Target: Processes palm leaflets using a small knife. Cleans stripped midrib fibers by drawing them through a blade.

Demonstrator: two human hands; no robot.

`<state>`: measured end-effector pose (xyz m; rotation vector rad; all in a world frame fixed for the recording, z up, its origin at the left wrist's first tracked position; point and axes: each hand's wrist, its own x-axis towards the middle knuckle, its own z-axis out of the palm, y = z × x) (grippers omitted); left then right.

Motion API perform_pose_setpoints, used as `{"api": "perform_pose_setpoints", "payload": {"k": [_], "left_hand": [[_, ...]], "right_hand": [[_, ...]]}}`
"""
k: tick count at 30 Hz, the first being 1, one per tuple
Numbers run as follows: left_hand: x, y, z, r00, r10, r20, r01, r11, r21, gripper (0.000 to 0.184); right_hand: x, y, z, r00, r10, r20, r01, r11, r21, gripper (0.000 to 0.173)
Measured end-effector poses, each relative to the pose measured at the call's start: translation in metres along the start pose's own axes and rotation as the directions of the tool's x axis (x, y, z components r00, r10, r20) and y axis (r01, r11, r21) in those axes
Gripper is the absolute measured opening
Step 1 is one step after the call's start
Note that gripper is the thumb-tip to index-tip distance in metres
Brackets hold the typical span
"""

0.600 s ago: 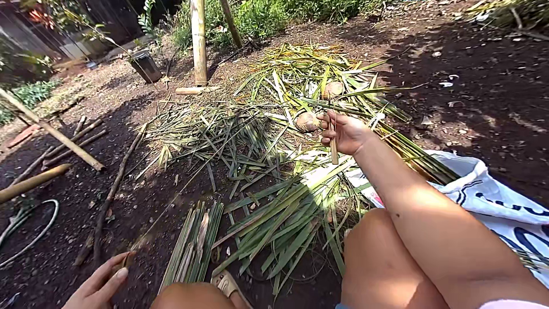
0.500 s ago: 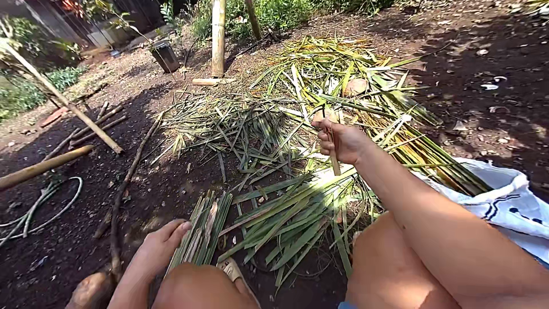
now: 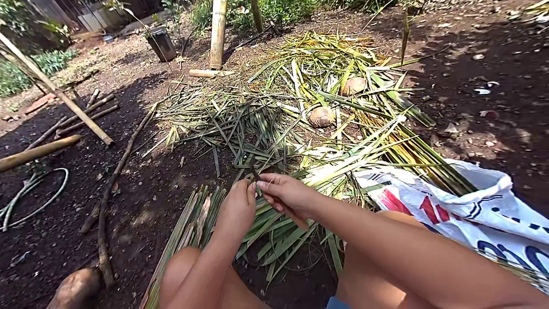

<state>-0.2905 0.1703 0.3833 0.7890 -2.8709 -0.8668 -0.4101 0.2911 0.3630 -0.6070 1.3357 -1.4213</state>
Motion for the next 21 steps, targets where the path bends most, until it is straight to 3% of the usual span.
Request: {"api": "perform_pose_setpoints", "payload": {"k": [3,9,14,18,21], "left_hand": [[-0.001,0.005,0.003,1.0,0.021,-0.016,-0.02,0.997,0.068,0.042],[-0.003,-0.002,0.018,0.96,0.181,-0.211,-0.136,0.967,0.214,0.034],[-0.006,-0.006,0.011,0.969,0.162,-0.189,-0.125,0.973,0.196,0.034],[-0.011,-0.018,0.008,0.961,0.154,-0.229,-0.11,0.975,0.194,0.033],[-0.015,-0.025,0.007,0.934,0.224,-0.278,-0.164,0.961,0.22,0.03]], "right_hand": [[0.001,-0.003,0.001,0.997,0.075,0.02,-0.075,0.997,-0.032,0.023],[-0.002,-0.014,-0.005,0.99,0.111,-0.082,-0.113,0.994,-0.014,0.032],[-0.005,-0.02,-0.009,0.99,0.092,-0.105,-0.095,0.995,-0.023,0.031],[-0.005,-0.036,-0.034,0.962,0.034,-0.27,-0.032,0.999,0.01,0.031],[-0.01,-0.047,-0.055,0.947,0.02,-0.321,0.007,0.997,0.081,0.03]]}}
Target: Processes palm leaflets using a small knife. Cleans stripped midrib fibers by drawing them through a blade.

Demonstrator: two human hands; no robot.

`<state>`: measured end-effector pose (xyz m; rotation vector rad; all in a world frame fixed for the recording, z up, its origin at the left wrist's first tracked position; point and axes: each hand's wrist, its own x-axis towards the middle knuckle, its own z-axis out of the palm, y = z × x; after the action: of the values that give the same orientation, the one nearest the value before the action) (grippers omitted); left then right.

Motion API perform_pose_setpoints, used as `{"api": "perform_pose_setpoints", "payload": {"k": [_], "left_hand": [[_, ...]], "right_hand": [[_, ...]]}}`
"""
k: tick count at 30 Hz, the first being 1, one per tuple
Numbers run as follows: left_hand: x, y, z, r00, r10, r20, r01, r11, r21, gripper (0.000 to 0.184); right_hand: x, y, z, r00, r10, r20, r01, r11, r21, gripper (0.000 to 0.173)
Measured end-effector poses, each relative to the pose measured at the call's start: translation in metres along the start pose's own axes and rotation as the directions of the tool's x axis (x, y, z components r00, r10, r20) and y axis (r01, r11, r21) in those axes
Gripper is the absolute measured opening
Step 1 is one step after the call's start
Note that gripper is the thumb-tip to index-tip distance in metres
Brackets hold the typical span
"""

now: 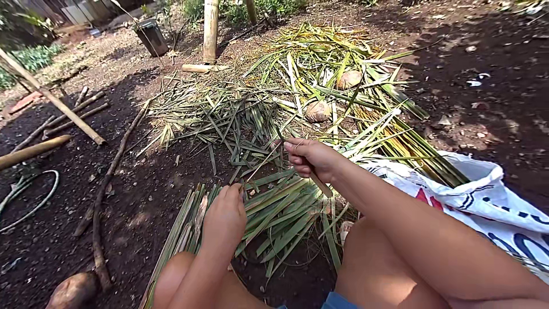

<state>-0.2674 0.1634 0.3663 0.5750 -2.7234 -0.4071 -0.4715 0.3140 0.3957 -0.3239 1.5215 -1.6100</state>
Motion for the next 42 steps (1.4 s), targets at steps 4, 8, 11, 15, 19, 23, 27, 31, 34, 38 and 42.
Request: {"api": "perform_pose_setpoints", "payload": {"k": [4,8,11,15,19,23,27,31,34,38,42], "left_hand": [[-0.004,-0.003,0.004,0.995,0.071,-0.071,-0.068,0.997,0.044,0.028],[-0.009,-0.022,-0.005,0.992,0.093,-0.088,-0.084,0.992,0.096,0.029],[-0.013,-0.043,-0.017,0.981,0.156,-0.116,-0.141,0.981,0.134,0.032],[-0.028,-0.064,-0.025,0.957,0.243,-0.157,-0.21,0.957,0.198,0.036],[-0.047,-0.075,-0.036,0.965,0.239,-0.11,-0.211,0.953,0.218,0.036],[-0.063,-0.088,-0.055,0.977,0.207,-0.04,-0.199,0.968,0.152,0.035],[-0.074,-0.098,-0.07,0.982,0.186,0.038,-0.189,0.978,0.085,0.034],[-0.08,-0.1,-0.079,0.982,0.184,0.046,-0.187,0.978,0.09,0.034],[-0.081,-0.102,-0.084,0.984,0.111,0.142,-0.122,0.99,0.074,0.034],[-0.074,-0.112,-0.088,0.965,-0.007,0.261,0.004,1.0,0.013,0.032],[-0.082,-0.139,-0.104,0.965,-0.043,0.259,0.042,0.999,0.012,0.033]], "right_hand": [[-0.001,-0.002,-0.008,0.999,-0.028,-0.018,0.029,0.999,0.03,0.031],[0.008,-0.008,-0.036,0.983,-0.108,-0.151,0.12,0.99,0.075,0.029],[0.01,-0.012,-0.057,0.973,-0.135,-0.185,0.162,0.976,0.143,0.027],[0.009,-0.023,-0.062,0.978,-0.072,-0.197,0.104,0.982,0.157,0.029],[0.011,-0.026,-0.059,0.986,-0.061,-0.153,0.077,0.992,0.099,0.029],[0.015,-0.028,-0.064,0.983,-0.074,-0.167,0.092,0.99,0.106,0.03],[0.015,-0.025,-0.062,0.993,-0.069,-0.097,0.074,0.996,0.05,0.03],[0.014,-0.025,-0.056,0.99,-0.087,-0.114,0.084,0.996,-0.033,0.029],[0.012,-0.025,-0.053,0.985,-0.13,-0.115,0.125,0.991,-0.052,0.029],[0.011,-0.025,-0.044,0.979,-0.146,-0.143,0.153,0.987,0.039,0.029],[0.01,-0.033,-0.067,0.956,-0.148,-0.252,0.188,0.972,0.141,0.03]]}}
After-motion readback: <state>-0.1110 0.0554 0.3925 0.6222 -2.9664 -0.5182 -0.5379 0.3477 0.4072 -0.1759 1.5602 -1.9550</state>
